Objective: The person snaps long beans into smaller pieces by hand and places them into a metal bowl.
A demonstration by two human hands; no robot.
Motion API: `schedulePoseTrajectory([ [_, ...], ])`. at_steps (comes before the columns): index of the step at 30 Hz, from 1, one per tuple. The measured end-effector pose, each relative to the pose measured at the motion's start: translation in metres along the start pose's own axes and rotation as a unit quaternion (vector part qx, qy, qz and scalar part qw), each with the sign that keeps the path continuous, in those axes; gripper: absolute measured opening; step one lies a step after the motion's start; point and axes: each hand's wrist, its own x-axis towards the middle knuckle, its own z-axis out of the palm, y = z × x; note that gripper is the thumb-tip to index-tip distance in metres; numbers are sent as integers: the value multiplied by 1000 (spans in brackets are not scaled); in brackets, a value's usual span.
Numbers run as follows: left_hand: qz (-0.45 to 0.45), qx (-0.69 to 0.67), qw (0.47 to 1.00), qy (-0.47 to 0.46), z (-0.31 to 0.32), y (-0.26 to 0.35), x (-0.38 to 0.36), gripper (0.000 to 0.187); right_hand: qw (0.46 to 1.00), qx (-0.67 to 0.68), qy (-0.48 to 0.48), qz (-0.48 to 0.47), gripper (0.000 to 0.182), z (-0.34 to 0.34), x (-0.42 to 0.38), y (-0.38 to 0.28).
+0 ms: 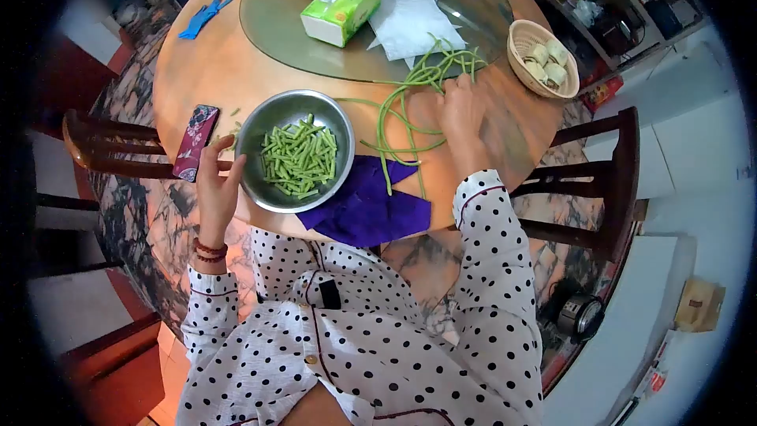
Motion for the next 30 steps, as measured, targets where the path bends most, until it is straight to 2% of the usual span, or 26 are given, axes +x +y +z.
schedulePoseTrajectory([
  [2, 7, 4, 1000, 5, -2, 0, -1, 35, 999, -39, 6, -21, 9, -8, 4, -5],
  [5, 0, -4, 1000, 4, -3, -2, -2, 35, 998, 54, -11, 22, 11, -27, 8, -7],
  [8, -9, -23, 1000, 14, -2, 0, -2, 35, 994, 70, 83, -24, 16, -20, 21, 17],
  [9, 26, 5, 999, 27, -2, -2, -1, 35, 983, 159, 86, 25, 18, -26, 26, 18],
  [11, 96, 61, 992, 54, -1, -7, 1, 35, 931, 333, 87, 122, 20, -55, 40, 14],
  [14, 92, -3, 990, 105, 1, 5, 4, 25, 786, 577, 61, 213, 24, -97, 52, 5],
  [17, -3, -116, 992, 42, -2, 21, 0, 14, 777, 606, 40, 167, 22, -130, 39, -33],
  [18, -48, -208, 976, 39, 7, 23, -3, 12, 754, 640, -9, 148, 22, -131, 29, -43],
  [20, -114, -224, 966, -56, 5, 46, -6, 11, 792, 590, -109, 115, 23, -122, 6, -63],
  [21, -140, -224, 960, -98, 6, 57, -7, 12, 780, 597, -154, 112, 23, -123, -12, -83],
  [24, -128, -344, 916, -163, 24, 62, -10, 24, 734, 604, -277, 139, 22, -116, -58, -126],
  [27, -169, -437, 861, -197, 25, 71, -9, 33, 726, 594, -322, 129, 21, -113, -81, -151],
  [30, -179, -444, 861, -171, 27, 63, -9, 25, 721, 598, -327, 123, 20, -106, -89, -157],
])
